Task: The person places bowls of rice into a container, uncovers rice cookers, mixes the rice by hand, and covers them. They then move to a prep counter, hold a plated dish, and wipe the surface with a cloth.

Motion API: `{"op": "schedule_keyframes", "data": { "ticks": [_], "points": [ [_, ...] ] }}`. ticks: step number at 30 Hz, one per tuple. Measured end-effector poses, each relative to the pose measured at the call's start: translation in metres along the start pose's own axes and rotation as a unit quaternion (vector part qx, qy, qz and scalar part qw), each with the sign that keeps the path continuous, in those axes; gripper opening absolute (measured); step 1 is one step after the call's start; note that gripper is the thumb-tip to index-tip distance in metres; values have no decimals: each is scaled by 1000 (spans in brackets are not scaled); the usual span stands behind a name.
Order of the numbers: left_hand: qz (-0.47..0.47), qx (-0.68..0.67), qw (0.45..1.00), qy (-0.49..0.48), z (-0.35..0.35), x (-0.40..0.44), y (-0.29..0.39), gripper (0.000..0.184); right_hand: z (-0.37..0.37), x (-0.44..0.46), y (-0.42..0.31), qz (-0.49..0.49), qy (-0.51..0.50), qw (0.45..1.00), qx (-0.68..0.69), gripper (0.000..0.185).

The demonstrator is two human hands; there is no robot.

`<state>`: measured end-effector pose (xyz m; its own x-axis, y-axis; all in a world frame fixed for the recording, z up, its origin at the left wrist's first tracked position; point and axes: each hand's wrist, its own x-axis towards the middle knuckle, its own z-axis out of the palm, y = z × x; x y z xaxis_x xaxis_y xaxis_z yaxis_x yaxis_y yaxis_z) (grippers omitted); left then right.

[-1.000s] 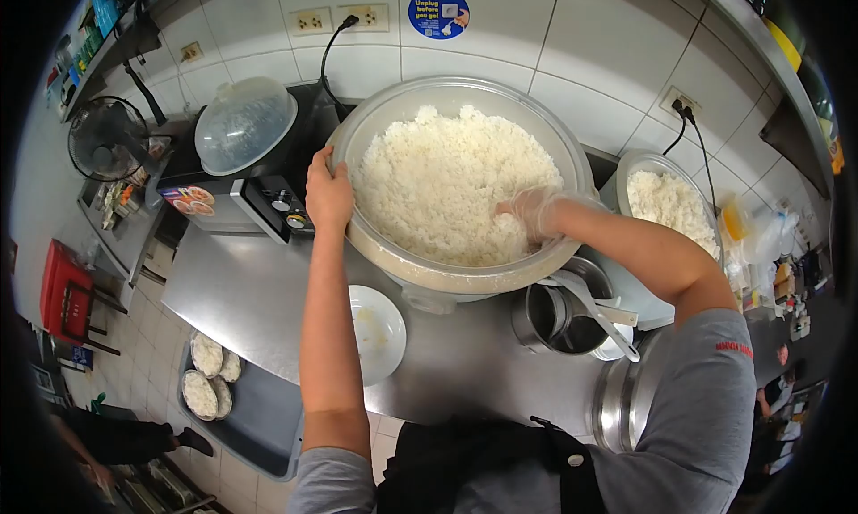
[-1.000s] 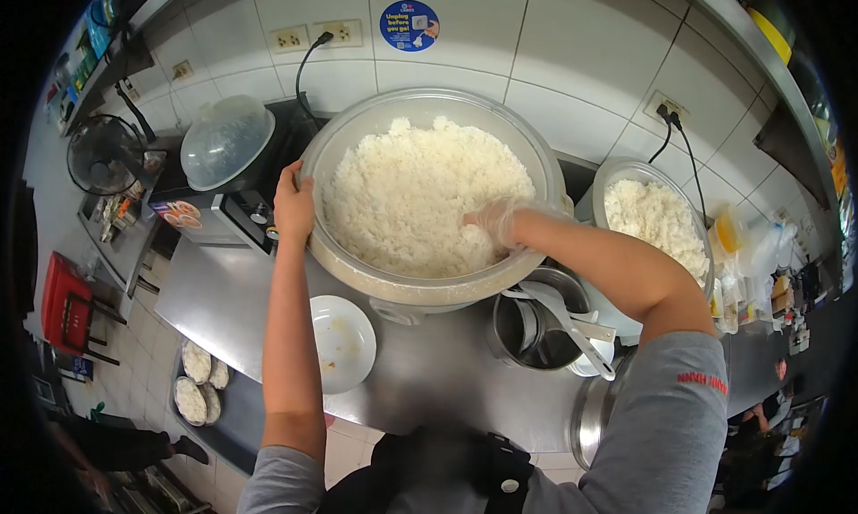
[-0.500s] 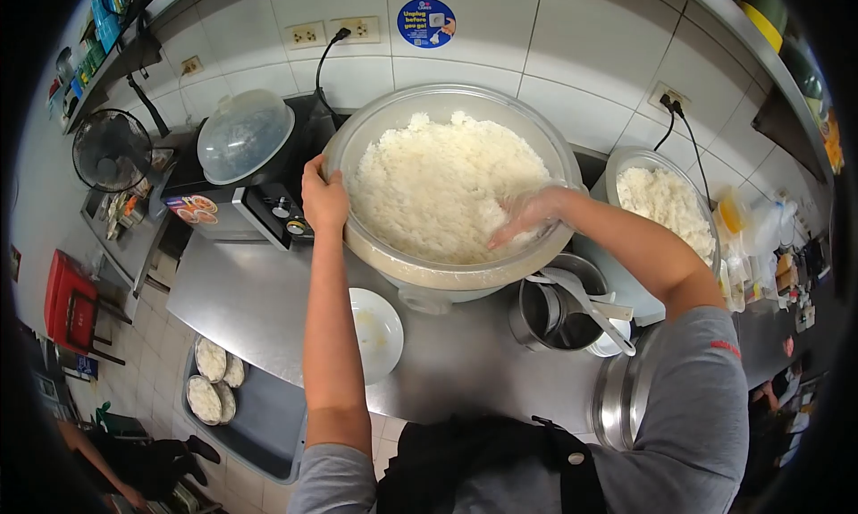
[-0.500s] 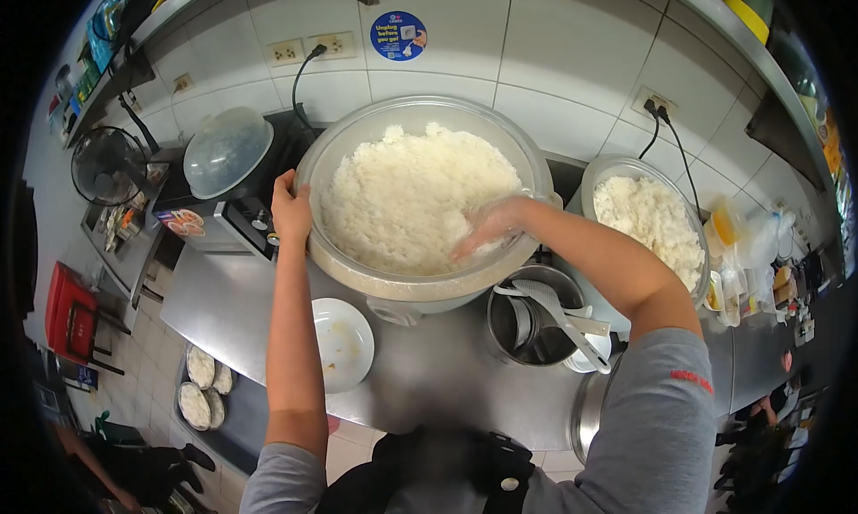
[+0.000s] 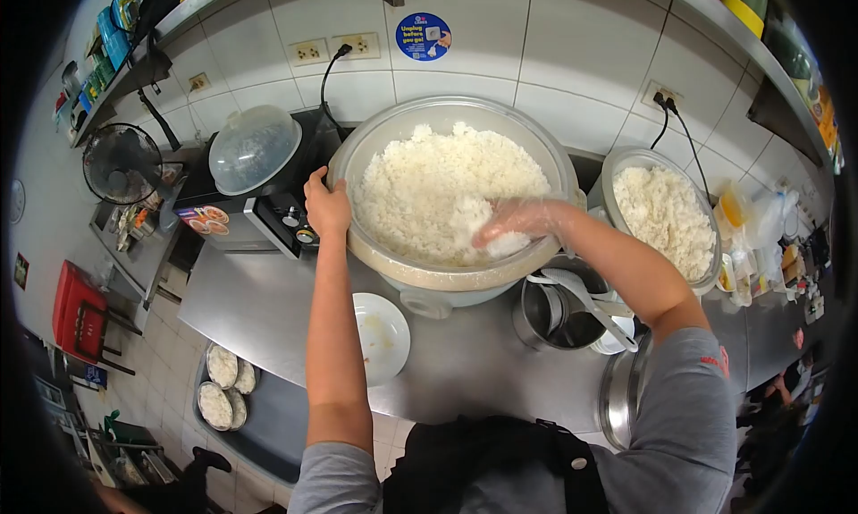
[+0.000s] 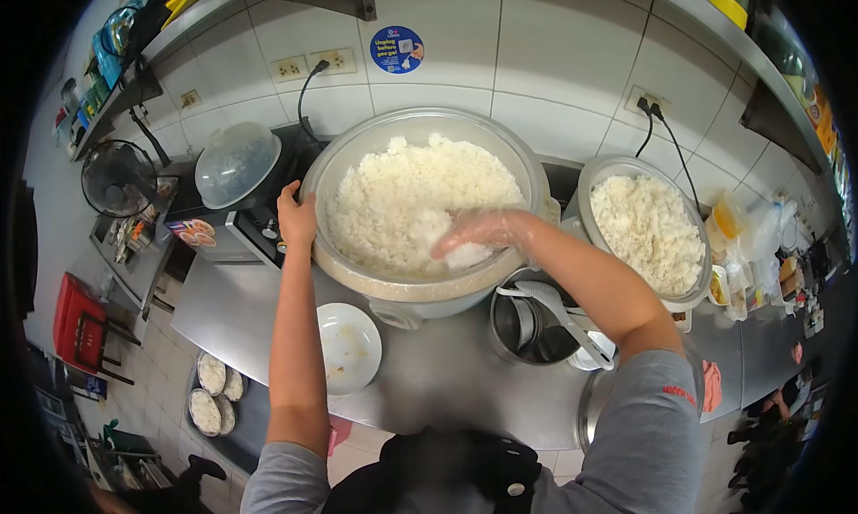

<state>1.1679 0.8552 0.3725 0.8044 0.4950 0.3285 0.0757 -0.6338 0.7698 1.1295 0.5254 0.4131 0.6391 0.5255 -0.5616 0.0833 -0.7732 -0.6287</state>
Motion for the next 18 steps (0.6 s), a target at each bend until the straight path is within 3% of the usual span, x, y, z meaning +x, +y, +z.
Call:
{"op": "schedule_keyframes", "data": {
  "ticks": [2,5,7,9,10,11,13,15,18],
  "points": [
    [0,-1,1000,-2,-3,-2,2,42,6,-2,-11,-18,45,987,156,79],
    [-3,-4,1000,-8,-3,-4,5,42,14,-14,-35,-44,114,917,380,62],
    [-4,-5,1000,-9,-3,-2,4,41,13,-23,-44,-52,161,918,359,59],
    [5,-4,1000,-4,-1,-1,1,41,6,-6,-28,-185,180,955,150,62],
    [8,-6,1000,-5,-1,0,-1,41,-1,9,-12,-184,184,954,150,62],
    [6,-4,1000,-4,0,0,-2,40,-8,27,9,-292,183,916,207,61],
    [9,-6,1000,-9,1,2,-4,40,-13,16,8,-391,189,862,261,59],
    [14,-3,1000,-4,3,5,-8,39,-10,-32,-47,-109,177,878,432,55],
    [22,-14,1000,-1,6,7,-11,39,0,-49,-51,-19,242,902,358,45]
  ]
}}
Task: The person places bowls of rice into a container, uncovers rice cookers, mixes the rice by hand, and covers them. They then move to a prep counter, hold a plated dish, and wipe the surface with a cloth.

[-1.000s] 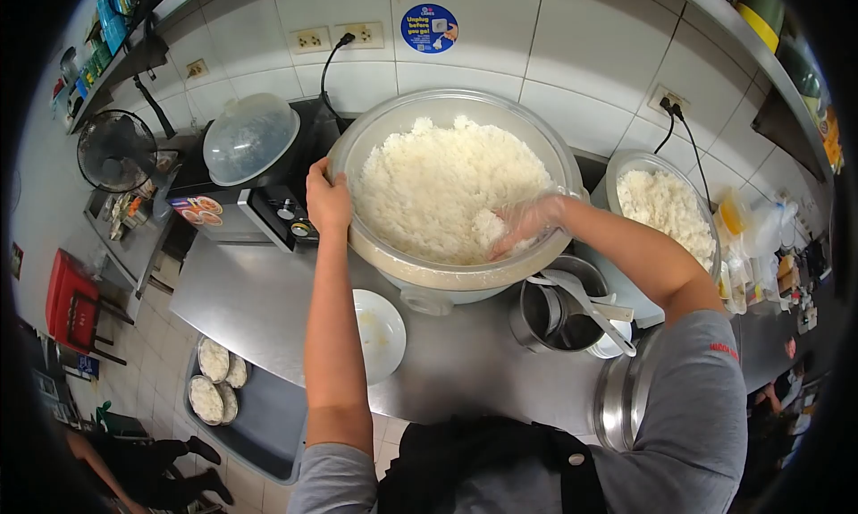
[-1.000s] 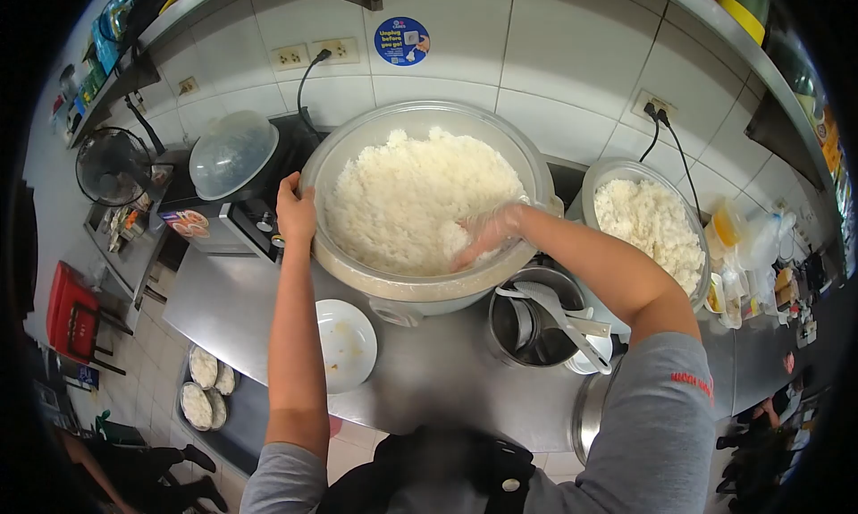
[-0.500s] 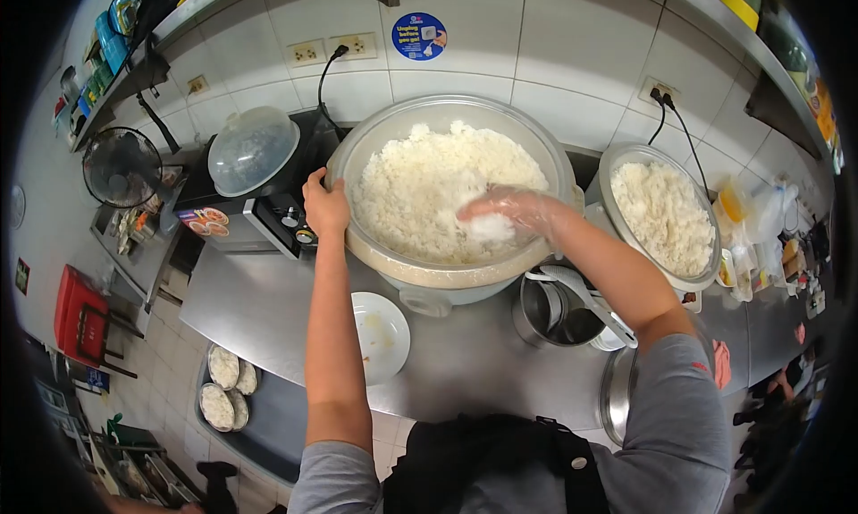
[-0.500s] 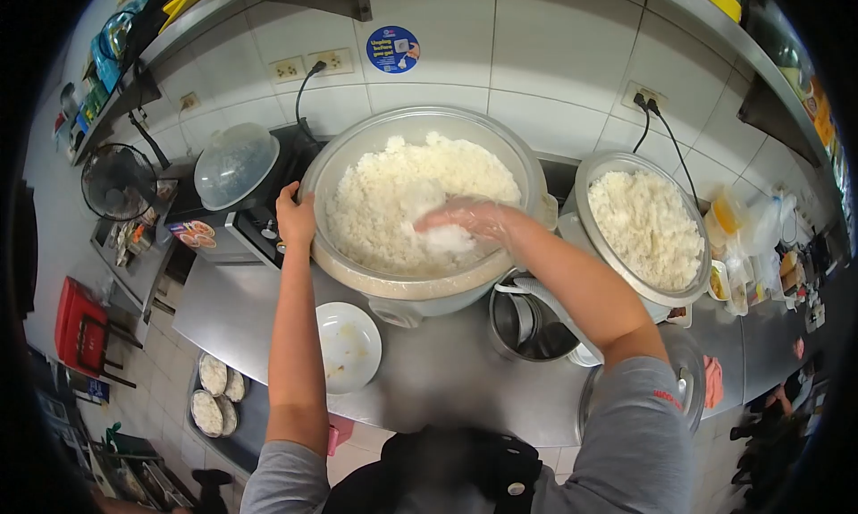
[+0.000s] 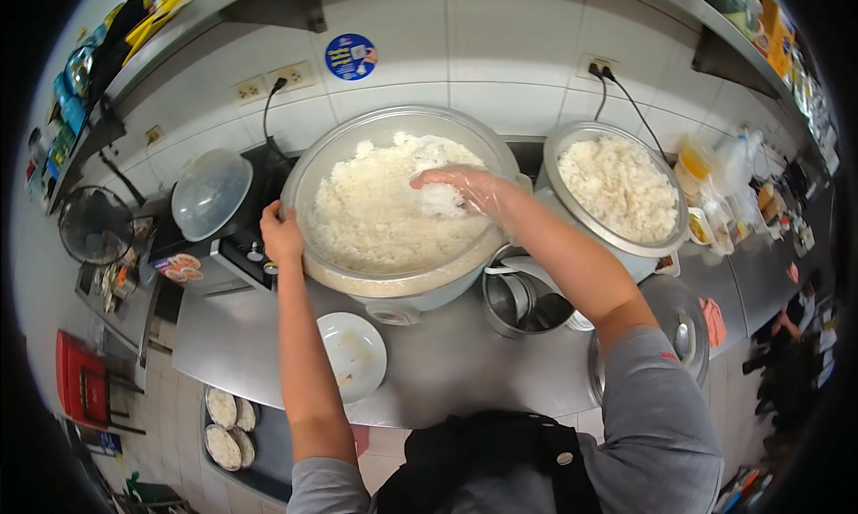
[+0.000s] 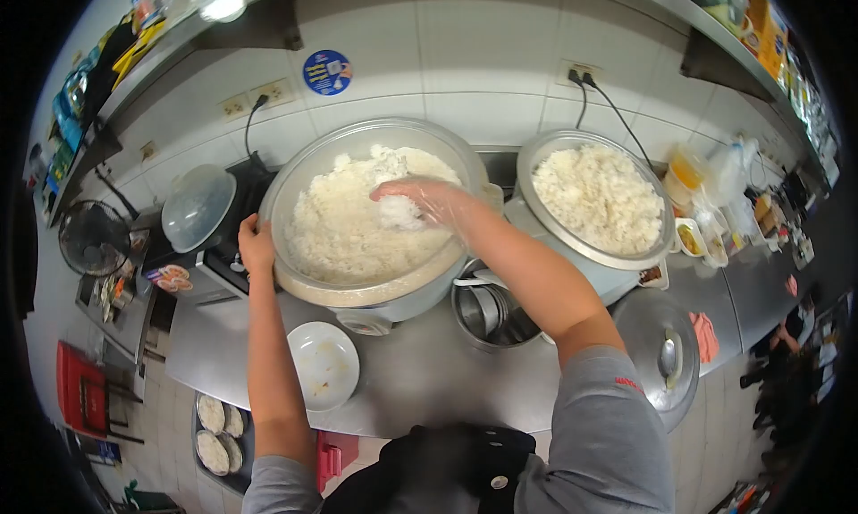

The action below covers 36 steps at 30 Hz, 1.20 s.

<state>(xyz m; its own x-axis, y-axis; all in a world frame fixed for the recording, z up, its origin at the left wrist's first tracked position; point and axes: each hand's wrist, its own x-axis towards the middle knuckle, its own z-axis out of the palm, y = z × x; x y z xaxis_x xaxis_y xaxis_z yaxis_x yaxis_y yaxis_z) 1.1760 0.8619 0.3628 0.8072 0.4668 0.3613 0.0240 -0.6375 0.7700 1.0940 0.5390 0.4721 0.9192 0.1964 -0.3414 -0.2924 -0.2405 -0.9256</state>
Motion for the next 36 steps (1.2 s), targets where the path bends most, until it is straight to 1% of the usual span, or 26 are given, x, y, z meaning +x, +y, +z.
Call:
{"op": "schedule_keyframes", "data": {
  "ticks": [1,2,3,4,5,7,9,11,13,15,16,17,18,20,21,23,24,25,27,28,29,30,31,32,34,36],
  "points": [
    [-3,-12,1000,-5,2,2,-4,39,-7,8,14,1,8,1000,3,45],
    [-6,-6,1000,-9,1,1,0,40,-16,28,37,-13,-57,989,139,45],
    [-11,1,1000,-11,-2,0,2,40,-21,38,50,-25,-123,955,270,47],
    [-11,2,1000,-11,-1,0,1,40,-23,35,52,-25,-123,954,271,47],
    [-13,3,1000,-14,0,1,-1,40,-26,33,55,-126,-122,965,197,48],
    [-15,3,1000,-16,0,1,-2,40,-37,26,55,-224,-118,960,119,48],
    [-19,-1,1000,-19,-2,0,1,40,-57,4,30,-106,-20,951,291,46],
    [-15,-4,1000,-16,-1,0,0,40,-85,-16,14,-62,56,960,268,48],
    [-13,-8,1000,-14,-1,0,0,40,-123,-40,10,-52,121,975,179,58],
    [-11,-16,1000,-15,-3,-2,2,39,-161,-58,22,-52,170,978,113,61],
    [-14,-16,1000,-16,-1,-1,0,39,-188,-57,37,-1,291,956,-36,72],
    [-11,-18,1000,-13,0,0,-3,39,-212,-52,55,48,399,897,-183,83],
    [-7,-20,1000,-10,1,1,-4,39,-225,-55,68,49,399,897,-184,83],
    [-12,-20,1000,-11,-1,0,-2,39,-237,-64,87,75,390,887,-234,99],
    [-16,-19,1000,-10,-1,-1,0,40,-239,-65,91,75,391,887,-236,99],
    [-13,-21,1000,-7,-1,-2,0,40,-239,-66,97,142,323,912,-208,96],
    [-10,-22,1000,-4,-1,-1,0,40,-241,-60,107,161,340,895,-240,87],
    [-10,-20,1000,-4,-1,-1,-1,40,-246,-51,119,161,339,895,-239,87],
    [-12,-20,1000,-4,0,0,-2,40,-255,-36,136,140,346,804,-463,77],
    [-12,-20,1000,-4,0,0,-2,40,-252,-34,135,139,345,805,-463,77],
    [-13,-25,1000,-8,-1,0,-3,40,-248,-32,133,125,349,792,-485,67],
    [-14,-30,999,-12,-1,0,-3,40,-244,-31,132,110,353,779,-506,63],
    [-14,-29,999,-12,-2,-1,0,40,-258,-22,143,111,353,779,-506,63],
    [-18,-43,999,-18,-5,-3,5,41,-286,-5,164,75,284,749,-594,56],
    [-24,-57,998,-25,-4,-4,5,43,-293,1,165,38,210,708,-673,50],
    [-7,-53,998,-18,-1,-2,0,41,-294,2,156,33,226,687,-690,34]
  ]
}}
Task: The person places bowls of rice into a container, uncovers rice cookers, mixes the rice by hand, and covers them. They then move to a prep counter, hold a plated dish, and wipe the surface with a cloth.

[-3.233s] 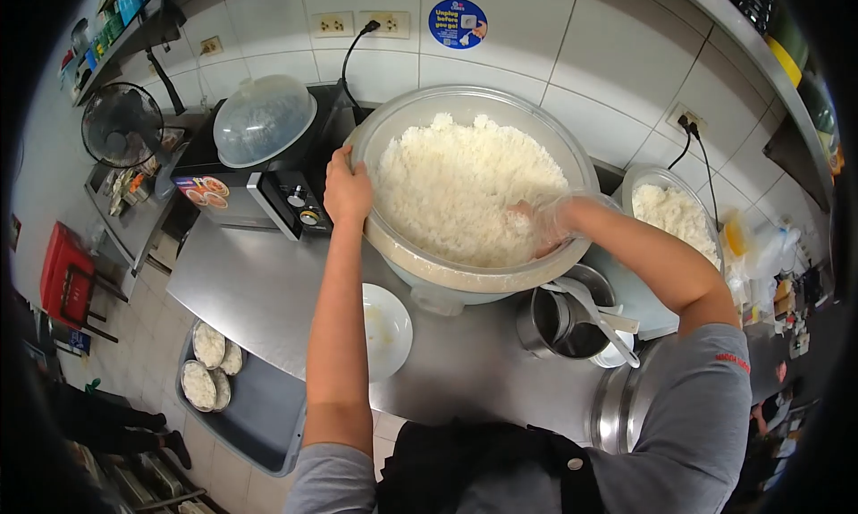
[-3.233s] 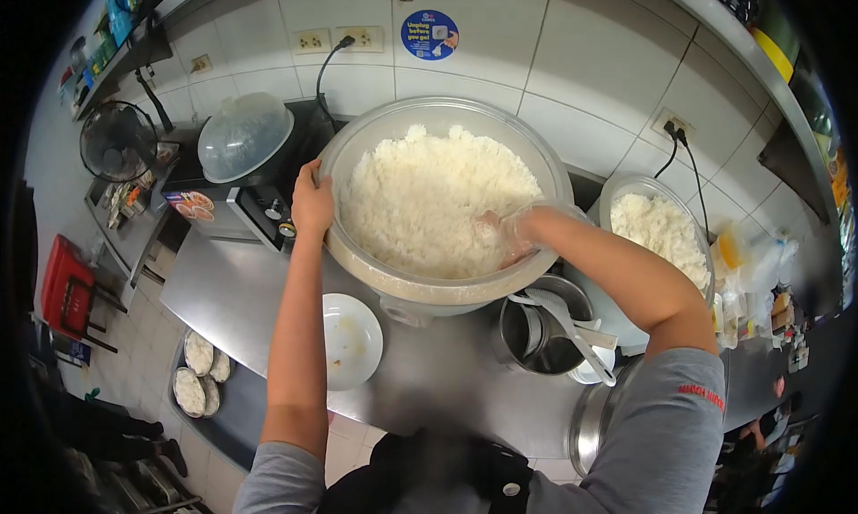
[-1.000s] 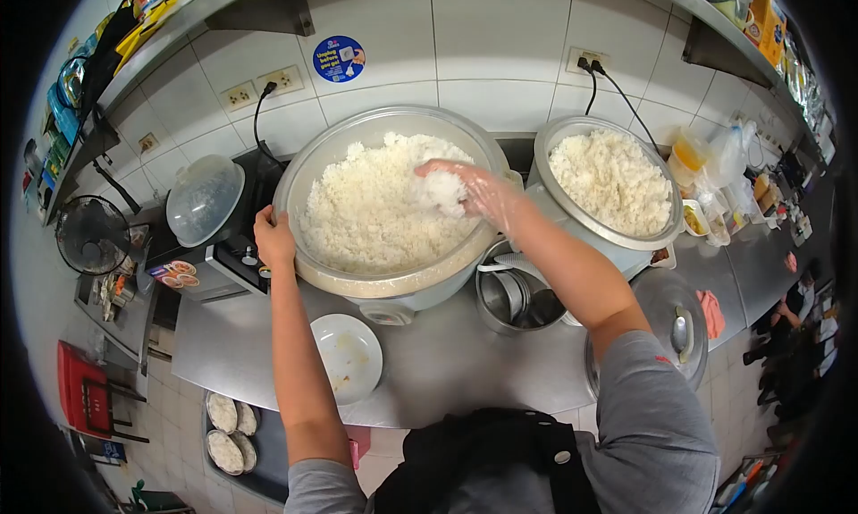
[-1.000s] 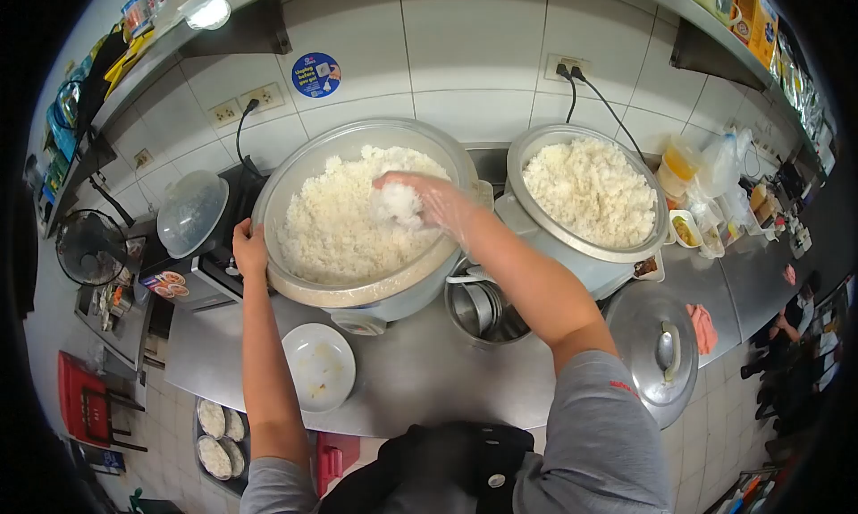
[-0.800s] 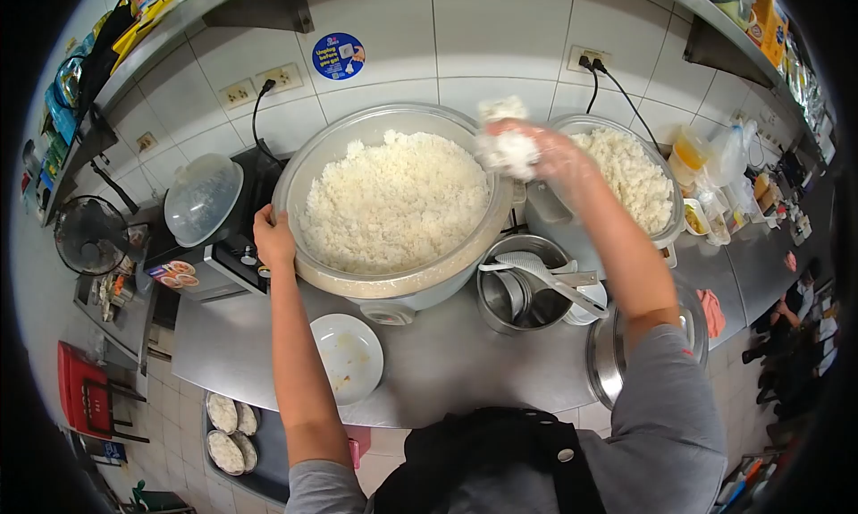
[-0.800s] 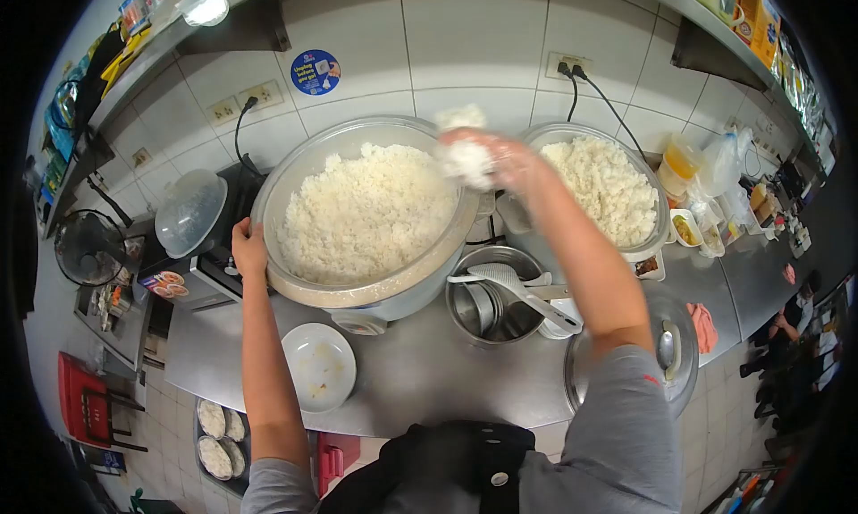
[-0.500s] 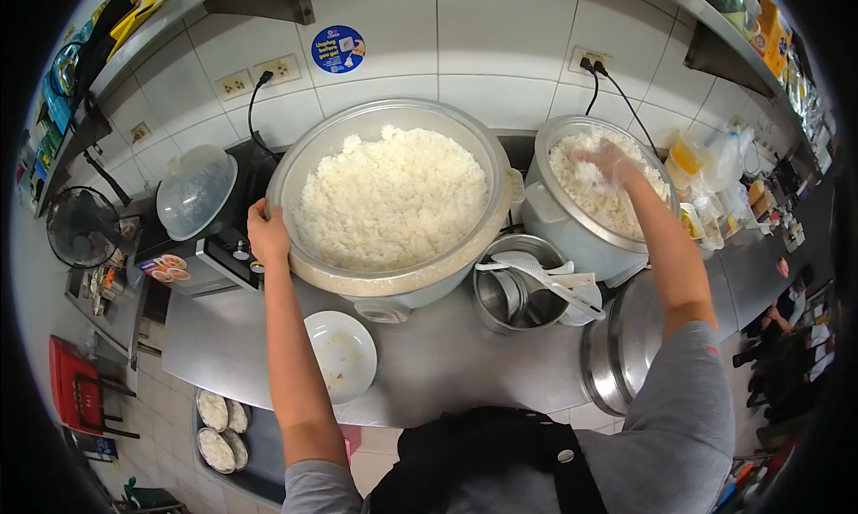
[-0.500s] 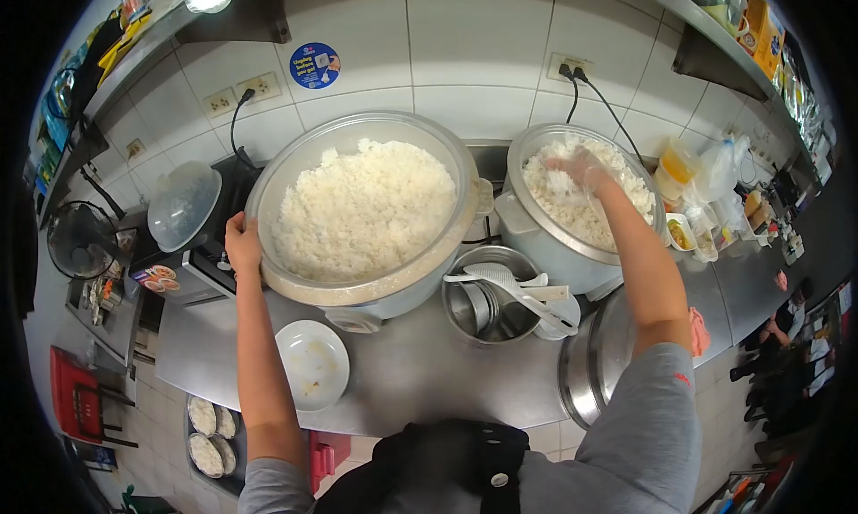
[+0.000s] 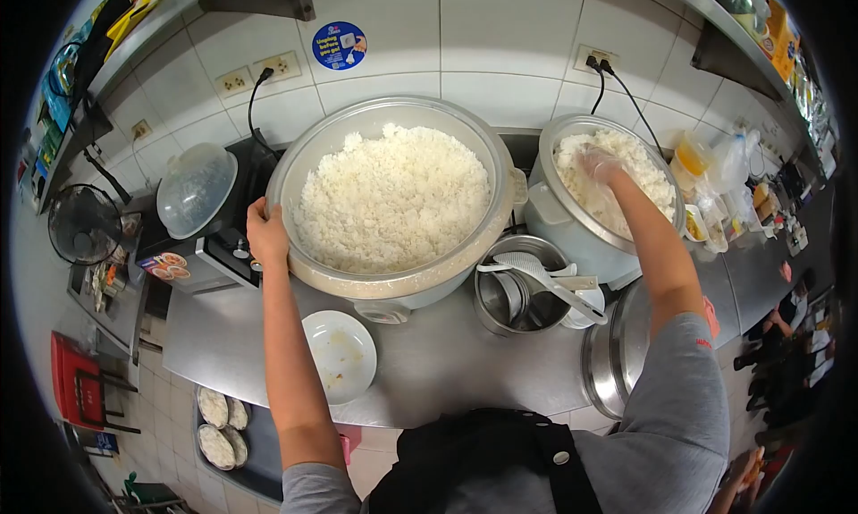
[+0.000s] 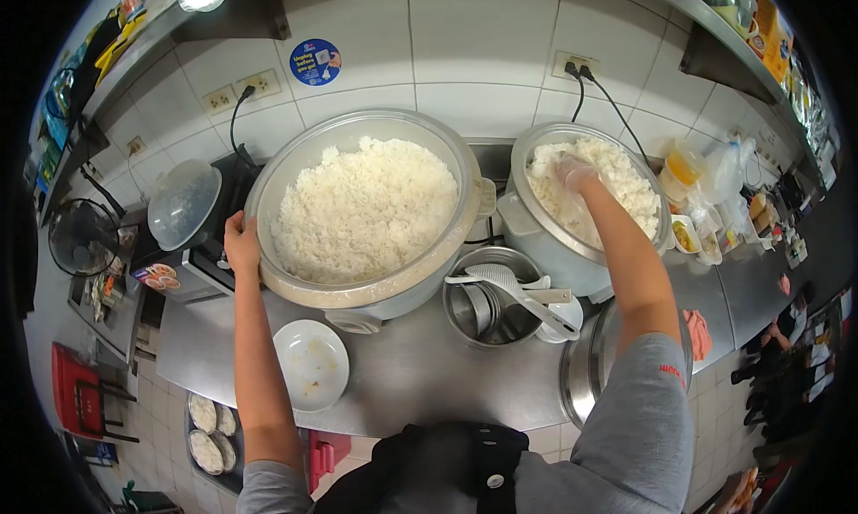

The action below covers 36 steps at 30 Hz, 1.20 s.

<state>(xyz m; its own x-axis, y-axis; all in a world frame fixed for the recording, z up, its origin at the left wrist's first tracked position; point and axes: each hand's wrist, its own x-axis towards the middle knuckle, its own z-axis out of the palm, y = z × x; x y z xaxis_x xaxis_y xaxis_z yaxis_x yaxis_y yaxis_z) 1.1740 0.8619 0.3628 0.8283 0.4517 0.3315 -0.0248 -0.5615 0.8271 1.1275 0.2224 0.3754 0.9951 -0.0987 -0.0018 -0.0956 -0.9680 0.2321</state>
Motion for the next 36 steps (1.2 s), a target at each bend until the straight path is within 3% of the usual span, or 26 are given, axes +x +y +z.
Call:
{"op": "schedule_keyframes", "data": {
  "ticks": [1,4,6,7,9,10,13,15,17,18,19,21,22,23,24,25,29,31,34,35,36],
  "points": [
    [-2,0,1000,1,-2,-3,5,41,-7,1,0,-2,-1,1000,-1,34],
    [11,112,994,-2,-9,-13,30,40,-37,-4,0,-10,8,986,169,27],
    [48,279,959,6,-6,-14,36,39,-70,-21,-5,73,-92,918,378,37],
    [48,280,959,6,-4,-12,34,39,-81,-26,-10,73,-92,918,379,37],
    [67,352,933,-12,2,-9,29,38,-95,-34,-22,196,-155,883,396,62],
    [68,351,934,-12,2,-9,30,38,-92,-41,-28,198,-154,884,396,62],
    [73,370,926,-20,3,-10,33,35,-68,-64,-44,117,-212,943,227,81],
    [54,341,938,-32,3,-9,31,36,-45,-70,-46,106,-234,952,168,81],
    [59,323,944,-30,2,-10,32,35,-25,-88,-32,-12,-145,979,141,77],
    [64,306,950,-26,1,-11,33,34,-20,-99,-24,-39,-80,989,116,67],
    [65,304,950,-28,1,-12,34,34,-31,-106,-23,-36,-81,989,115,67],
    [66,287,955,-26,0,-11,35,34,-85,-118,-33,134,-234,920,286,69],
    [69,287,955,-28,-1,-11,34,34,-111,-121,-43,166,-261,912,270,69],
    [68,279,957,-25,-1,-10,32,34,-90,-112,-28,170,-261,910,273,69],
    [70,271,960,-24,0,-10,32,35,-50,-100,-3,20,-49,977,208,67],
    [77,270,959,-27,0,-9,30,35,-49,-103,-4,-130,167,969,125,64],
    [70,246,967,-13,0,-8,28,37,-87,-116,-18,-68,87,982,156,53],
    [85,219,972,7,0,-6,22,34,-123,-118,-30,184,-32,957,221,43],
    [191,128,969,90,-7,-18,24,34,-92,-133,-11,38,30,963,264,34],
    [248,98,955,126,-14,-29,31,34,-83,-151,-17,-71,43,968,236,35],
    [292,74,945,131,-23,-52,46,34,-83,-170,-23,-55,45,969,237,35]
  ]
}}
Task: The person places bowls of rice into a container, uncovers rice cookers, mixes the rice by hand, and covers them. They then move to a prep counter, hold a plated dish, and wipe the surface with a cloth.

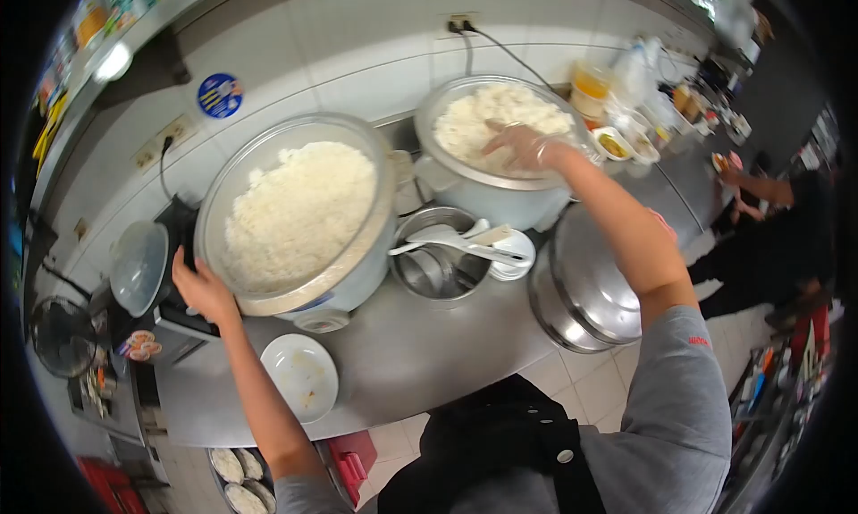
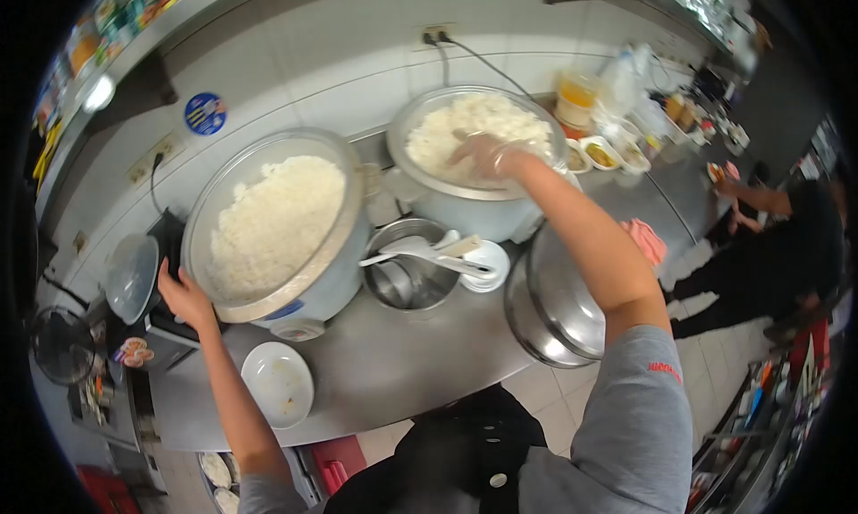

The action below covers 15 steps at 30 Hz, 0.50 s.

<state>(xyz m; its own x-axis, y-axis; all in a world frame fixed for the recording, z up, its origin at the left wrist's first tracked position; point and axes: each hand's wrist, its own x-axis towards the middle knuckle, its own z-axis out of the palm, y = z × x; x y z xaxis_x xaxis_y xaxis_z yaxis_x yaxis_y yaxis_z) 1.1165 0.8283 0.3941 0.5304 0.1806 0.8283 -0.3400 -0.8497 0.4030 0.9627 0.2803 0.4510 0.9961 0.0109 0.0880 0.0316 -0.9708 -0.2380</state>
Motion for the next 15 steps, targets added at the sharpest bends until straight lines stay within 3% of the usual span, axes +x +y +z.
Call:
{"op": "schedule_keyframes", "data": {
  "ticks": [3,6,8,11,13,15],
  "points": [
    [62,-97,993,5,-48,-63,79,32,-12,-57,-8,58,7,998,17,35],
    [72,-196,972,-105,-85,-166,152,31,-23,-132,28,69,91,992,47,36],
    [78,-227,953,-185,-105,-231,202,31,-32,-192,62,183,51,977,100,36],
    [34,-328,904,-273,-129,-308,290,31,-21,-300,142,197,97,976,-15,35],
    [69,-366,879,-299,-136,-346,345,32,-27,-361,181,268,84,943,178,27],
    [108,-399,850,-326,-141,-373,405,33,-9,-422,240,306,99,923,213,28]
  ]
}}
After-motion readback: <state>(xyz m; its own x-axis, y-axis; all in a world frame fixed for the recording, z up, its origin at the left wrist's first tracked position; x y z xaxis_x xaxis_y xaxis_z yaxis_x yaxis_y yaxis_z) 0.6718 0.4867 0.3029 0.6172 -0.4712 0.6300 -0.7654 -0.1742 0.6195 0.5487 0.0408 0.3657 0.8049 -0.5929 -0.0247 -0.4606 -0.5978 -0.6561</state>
